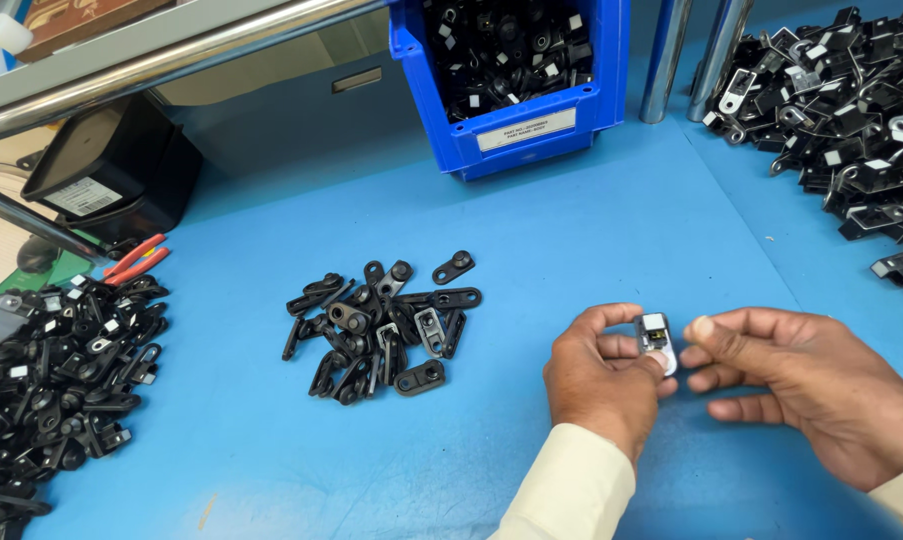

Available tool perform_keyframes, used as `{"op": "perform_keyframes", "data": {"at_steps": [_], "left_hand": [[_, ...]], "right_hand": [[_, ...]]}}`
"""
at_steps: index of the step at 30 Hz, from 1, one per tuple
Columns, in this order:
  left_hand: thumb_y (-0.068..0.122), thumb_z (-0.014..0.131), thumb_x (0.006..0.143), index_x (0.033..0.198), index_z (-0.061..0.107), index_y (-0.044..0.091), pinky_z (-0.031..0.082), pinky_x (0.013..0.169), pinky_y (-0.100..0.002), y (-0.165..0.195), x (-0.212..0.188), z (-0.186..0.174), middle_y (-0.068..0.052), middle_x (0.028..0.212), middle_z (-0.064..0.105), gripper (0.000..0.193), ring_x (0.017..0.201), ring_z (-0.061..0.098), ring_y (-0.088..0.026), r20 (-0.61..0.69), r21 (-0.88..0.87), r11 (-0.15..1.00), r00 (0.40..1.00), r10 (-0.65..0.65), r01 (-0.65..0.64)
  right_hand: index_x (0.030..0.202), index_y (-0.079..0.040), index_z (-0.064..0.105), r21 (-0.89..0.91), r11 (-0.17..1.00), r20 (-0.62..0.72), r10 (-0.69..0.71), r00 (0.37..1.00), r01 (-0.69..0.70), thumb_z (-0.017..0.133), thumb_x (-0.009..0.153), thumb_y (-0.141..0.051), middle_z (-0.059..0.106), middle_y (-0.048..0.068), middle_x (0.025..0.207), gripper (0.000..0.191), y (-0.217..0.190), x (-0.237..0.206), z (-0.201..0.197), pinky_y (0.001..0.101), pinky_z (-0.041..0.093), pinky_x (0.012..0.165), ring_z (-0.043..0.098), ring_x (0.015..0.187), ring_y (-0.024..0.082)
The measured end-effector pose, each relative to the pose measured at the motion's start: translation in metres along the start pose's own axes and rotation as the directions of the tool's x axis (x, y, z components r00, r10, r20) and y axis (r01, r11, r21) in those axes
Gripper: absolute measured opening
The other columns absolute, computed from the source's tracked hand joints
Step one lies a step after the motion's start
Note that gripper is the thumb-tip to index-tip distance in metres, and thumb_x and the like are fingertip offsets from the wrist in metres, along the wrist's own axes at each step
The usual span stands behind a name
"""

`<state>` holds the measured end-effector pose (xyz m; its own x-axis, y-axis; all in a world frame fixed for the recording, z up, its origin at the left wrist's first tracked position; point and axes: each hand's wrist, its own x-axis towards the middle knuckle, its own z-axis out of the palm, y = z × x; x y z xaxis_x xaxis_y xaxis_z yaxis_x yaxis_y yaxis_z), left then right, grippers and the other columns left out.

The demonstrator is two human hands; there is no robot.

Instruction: The person picks small black plastic parts from a pile on the workbench, fits a small white insert into each part by hand, and places the assembled part into a blue bin, repeating this for one part at a time throughout the clip.

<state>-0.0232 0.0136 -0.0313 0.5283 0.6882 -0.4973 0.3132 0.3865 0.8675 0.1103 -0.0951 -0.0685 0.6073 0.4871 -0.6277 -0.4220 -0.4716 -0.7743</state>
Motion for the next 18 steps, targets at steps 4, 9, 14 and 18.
{"op": "perform_keyframes", "data": {"at_steps": [4, 9, 14, 18], "left_hand": [[-0.005, 0.069, 0.086, 0.123, 0.067, 0.008, 0.062, 0.069, -0.022, 0.004, -0.006, -0.004, -0.005, 0.096, 0.071, 0.039, 0.077, 0.072, -0.012, 0.139, -0.132, 0.991, 0.99, -0.006, 0.025], [-0.004, 0.071, 0.086, 0.12, 0.067, 0.008, 0.062, 0.067, -0.024, 0.011, -0.01, -0.005, -0.007, 0.093, 0.071, 0.037, 0.075, 0.071, -0.011, 0.154, 0.023, 1.0, 0.988, -0.023, 0.02], [-0.003, 0.071, 0.086, 0.113, 0.072, 0.011, 0.059, 0.063, -0.026, 0.008, -0.012, 0.002, -0.005, 0.085, 0.072, 0.03, 0.073, 0.071, -0.012, 0.02, 0.289, 0.947, 0.99, 0.141, -0.141], [-0.005, 0.071, 0.085, 0.114, 0.072, 0.013, 0.062, 0.062, -0.027, 0.005, -0.01, 0.002, -0.003, 0.084, 0.069, 0.034, 0.071, 0.071, -0.012, 0.013, 0.226, 0.961, 0.987, 0.159, -0.158]], "right_hand": [[0.11, 0.006, 0.071, -0.064, 0.997, 0.161, 0.049, 0.986, -0.039, 0.065, 0.1, -0.03, 0.075, 0.019, 0.092, 0.038, 0.01, 0.025, -0.016, 0.0344, 0.057, 0.071, 0.069, 0.082, 0.022], [0.105, 0.006, 0.072, 0.019, 0.998, 0.252, 0.045, 0.967, -0.052, 0.067, 0.101, -0.027, 0.072, 0.014, 0.088, 0.033, 0.014, 0.04, -0.025, 0.0325, 0.058, 0.071, 0.065, 0.077, 0.019], [0.111, 0.008, 0.069, 0.061, 0.987, -0.014, -0.147, 0.989, 0.148, 0.064, 0.104, -0.011, 0.074, 0.018, 0.096, 0.021, 0.023, 0.007, 0.002, 0.0355, 0.06, 0.074, 0.071, 0.083, 0.024], [0.119, 0.0, 0.076, -0.444, 0.782, -0.111, -0.533, 0.839, 0.438, 0.063, 0.097, -0.01, 0.076, 0.012, 0.096, 0.027, 0.032, -0.021, 0.018, 0.0312, 0.064, 0.076, 0.077, 0.085, 0.021]]}}
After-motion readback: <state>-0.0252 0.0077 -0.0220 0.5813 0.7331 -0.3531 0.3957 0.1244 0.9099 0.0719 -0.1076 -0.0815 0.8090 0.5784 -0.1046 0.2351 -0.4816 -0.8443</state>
